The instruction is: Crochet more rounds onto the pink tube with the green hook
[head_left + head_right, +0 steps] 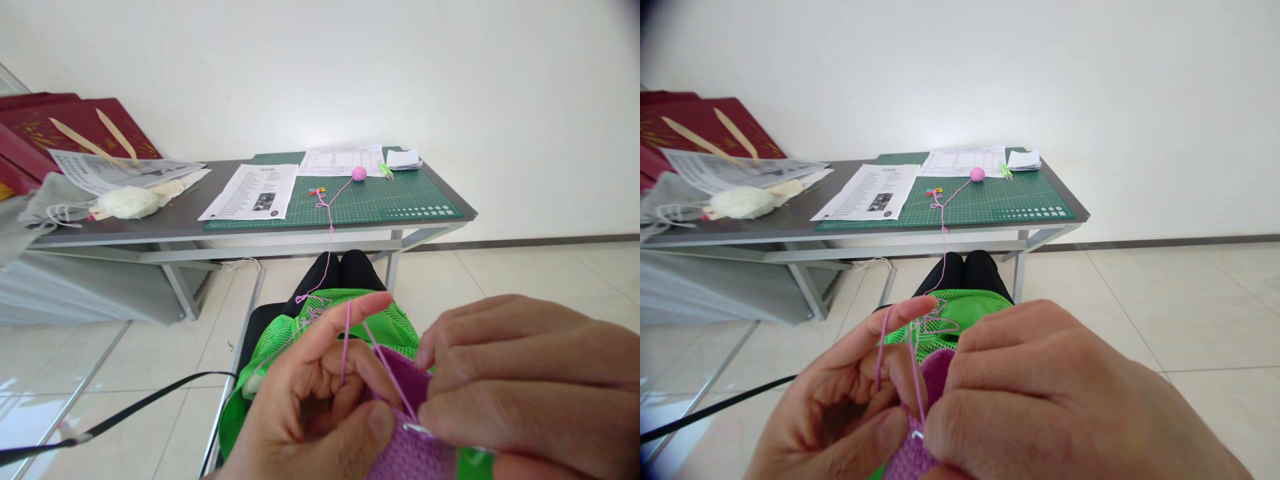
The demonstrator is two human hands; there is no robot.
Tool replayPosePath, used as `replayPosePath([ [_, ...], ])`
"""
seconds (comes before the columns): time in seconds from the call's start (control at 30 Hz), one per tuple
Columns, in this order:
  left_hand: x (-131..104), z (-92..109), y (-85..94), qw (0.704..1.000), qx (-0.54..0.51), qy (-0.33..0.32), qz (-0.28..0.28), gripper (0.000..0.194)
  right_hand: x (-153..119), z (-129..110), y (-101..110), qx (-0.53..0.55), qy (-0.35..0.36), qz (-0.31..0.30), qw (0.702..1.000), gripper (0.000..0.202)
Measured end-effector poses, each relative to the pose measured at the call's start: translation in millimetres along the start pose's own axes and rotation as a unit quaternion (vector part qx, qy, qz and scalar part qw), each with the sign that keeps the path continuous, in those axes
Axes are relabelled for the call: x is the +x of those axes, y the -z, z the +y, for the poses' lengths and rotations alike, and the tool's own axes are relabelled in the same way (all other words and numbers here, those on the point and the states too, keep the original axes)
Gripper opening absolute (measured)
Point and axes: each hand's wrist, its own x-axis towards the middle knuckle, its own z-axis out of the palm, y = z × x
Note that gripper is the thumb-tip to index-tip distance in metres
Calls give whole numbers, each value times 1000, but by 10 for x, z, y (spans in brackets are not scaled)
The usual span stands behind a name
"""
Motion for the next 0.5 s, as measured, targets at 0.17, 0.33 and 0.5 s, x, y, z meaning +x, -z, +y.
replayPosePath([
  [0.17, -12, -45, 12, 998, 57, -21, 15, 44, -120, -13, -38, 3, -14, -1, 1000, 17],
  [0.33, -29, -77, 39, 980, 179, -76, 42, 48, -126, -95, -98, -110, -2, 21, 994, 9],
  [0.5, -19, -103, 37, 938, 282, -166, 116, 54, 112, -99, -253, -193, -4, 113, 975, 26],
])
